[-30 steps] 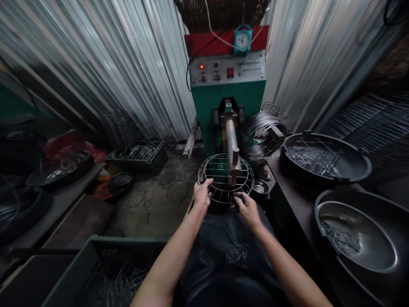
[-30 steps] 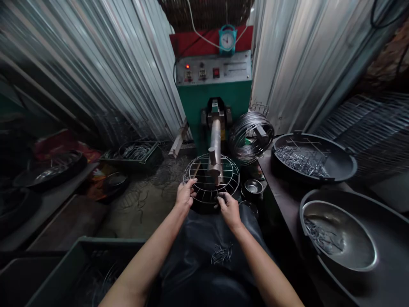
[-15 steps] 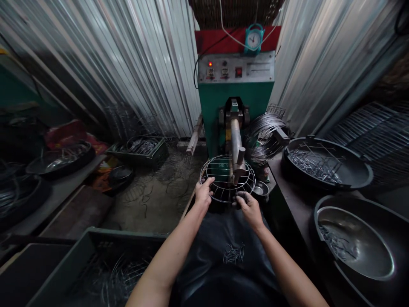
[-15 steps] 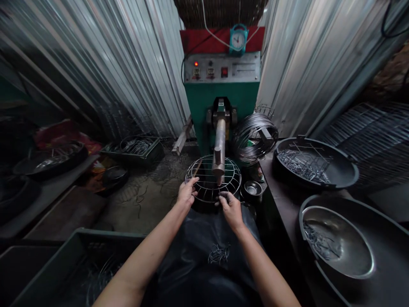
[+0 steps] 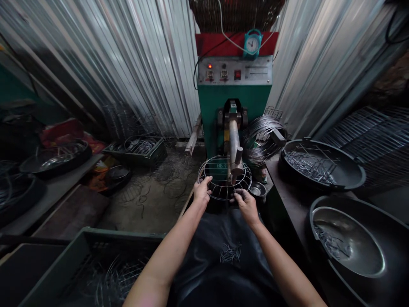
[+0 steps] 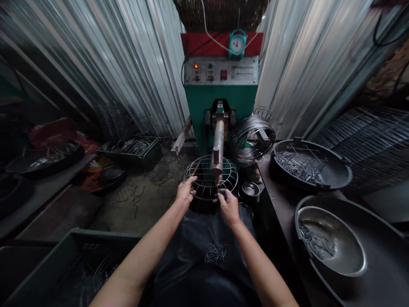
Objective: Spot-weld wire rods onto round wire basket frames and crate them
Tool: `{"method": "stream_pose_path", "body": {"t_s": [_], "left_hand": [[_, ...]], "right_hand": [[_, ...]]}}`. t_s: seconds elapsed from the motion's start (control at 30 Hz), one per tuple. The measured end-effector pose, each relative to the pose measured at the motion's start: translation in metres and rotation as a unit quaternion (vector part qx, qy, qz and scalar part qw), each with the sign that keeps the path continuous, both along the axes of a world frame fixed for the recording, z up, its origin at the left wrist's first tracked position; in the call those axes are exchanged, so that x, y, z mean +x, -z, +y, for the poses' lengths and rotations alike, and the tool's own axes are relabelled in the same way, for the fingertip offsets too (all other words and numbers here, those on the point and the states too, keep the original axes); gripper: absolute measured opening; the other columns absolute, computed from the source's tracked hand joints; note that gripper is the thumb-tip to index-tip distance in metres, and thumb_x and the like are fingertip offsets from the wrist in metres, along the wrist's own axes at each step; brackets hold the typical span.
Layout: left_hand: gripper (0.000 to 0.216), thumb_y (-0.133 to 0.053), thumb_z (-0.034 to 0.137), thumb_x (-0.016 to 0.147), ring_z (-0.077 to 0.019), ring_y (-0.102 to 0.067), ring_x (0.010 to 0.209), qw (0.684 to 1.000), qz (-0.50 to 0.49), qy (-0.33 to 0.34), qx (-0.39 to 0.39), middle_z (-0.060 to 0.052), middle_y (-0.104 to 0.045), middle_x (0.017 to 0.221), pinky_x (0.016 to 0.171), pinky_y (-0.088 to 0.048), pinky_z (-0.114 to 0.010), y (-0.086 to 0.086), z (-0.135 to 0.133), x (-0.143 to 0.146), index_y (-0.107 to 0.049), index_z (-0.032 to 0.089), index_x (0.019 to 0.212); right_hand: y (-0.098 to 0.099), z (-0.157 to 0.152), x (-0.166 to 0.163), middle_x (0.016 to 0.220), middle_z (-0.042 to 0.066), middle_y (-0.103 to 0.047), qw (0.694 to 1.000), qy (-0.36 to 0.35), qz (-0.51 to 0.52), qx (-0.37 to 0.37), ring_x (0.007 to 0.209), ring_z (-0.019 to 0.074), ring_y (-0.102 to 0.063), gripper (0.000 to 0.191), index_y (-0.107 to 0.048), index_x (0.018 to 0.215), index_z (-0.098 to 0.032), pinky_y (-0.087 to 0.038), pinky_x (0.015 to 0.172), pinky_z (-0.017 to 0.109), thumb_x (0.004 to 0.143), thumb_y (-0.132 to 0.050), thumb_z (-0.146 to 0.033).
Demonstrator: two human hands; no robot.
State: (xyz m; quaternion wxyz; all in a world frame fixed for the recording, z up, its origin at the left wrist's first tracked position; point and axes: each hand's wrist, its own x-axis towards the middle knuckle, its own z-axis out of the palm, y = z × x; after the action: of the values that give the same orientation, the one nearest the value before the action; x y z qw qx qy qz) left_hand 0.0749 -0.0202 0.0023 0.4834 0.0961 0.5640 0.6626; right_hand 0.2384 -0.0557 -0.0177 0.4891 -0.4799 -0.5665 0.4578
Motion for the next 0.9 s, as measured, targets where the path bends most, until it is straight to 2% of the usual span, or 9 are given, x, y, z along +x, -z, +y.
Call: {"method": "stream_pose_path", "body": {"t_s": [0.23, 0.6, 0.9], "left_hand": [[0.041, -0.073, 0.026, 0.043, -0.0025, -0.027, 0.038, 1.0, -0.012, -0.009, -0.005, 0.011, -0.033, 0.05, 0.034, -0.018, -0.016, 0.0035, 0.001, 0.0016, -0.042, 0.018, 0.069], [0.038, -0.073, 0.023, 0.045, -0.0018, -0.026, 0.037, 0.999, -0.017, -0.026, -0.029, 0.011, -0.032, 0.049, 0.032, -0.016, -0.015, -0.001, -0.0002, 0.0023, -0.041, 0.018, 0.064], [0.038, -0.075, 0.024, 0.047, -0.001, -0.024, 0.035, 0.999, -0.011, -0.034, -0.022, 0.011, -0.03, 0.048, 0.033, -0.015, -0.016, 0.004, -0.0007, 0.0034, -0.04, 0.018, 0.061]], "right_hand": [[0.0018, 0.0017, 0.0001, 0.072, 0.004, -0.066, 1.0, 0.01, -0.016, 0.017, 0.06, 0.0154, -0.063, 0.023, -0.058, 0.087, -0.017, -0.048, 0.06, 0.027, 0.08, -0.052, -0.038], [-0.003, 0.0028, -0.0019, 0.069, 0.002, -0.065, 1.0, 0.015, 0.0, 0.008, 0.056, 0.0157, -0.063, 0.021, -0.058, 0.082, -0.018, -0.048, 0.058, 0.028, 0.076, -0.054, -0.038], [0.0054, 0.0043, -0.0031, 0.065, 0.001, -0.065, 0.999, 0.025, 0.008, -0.021, 0.056, 0.0171, -0.063, 0.021, -0.058, 0.083, -0.019, -0.051, 0.059, 0.031, 0.076, -0.053, -0.038]]}}
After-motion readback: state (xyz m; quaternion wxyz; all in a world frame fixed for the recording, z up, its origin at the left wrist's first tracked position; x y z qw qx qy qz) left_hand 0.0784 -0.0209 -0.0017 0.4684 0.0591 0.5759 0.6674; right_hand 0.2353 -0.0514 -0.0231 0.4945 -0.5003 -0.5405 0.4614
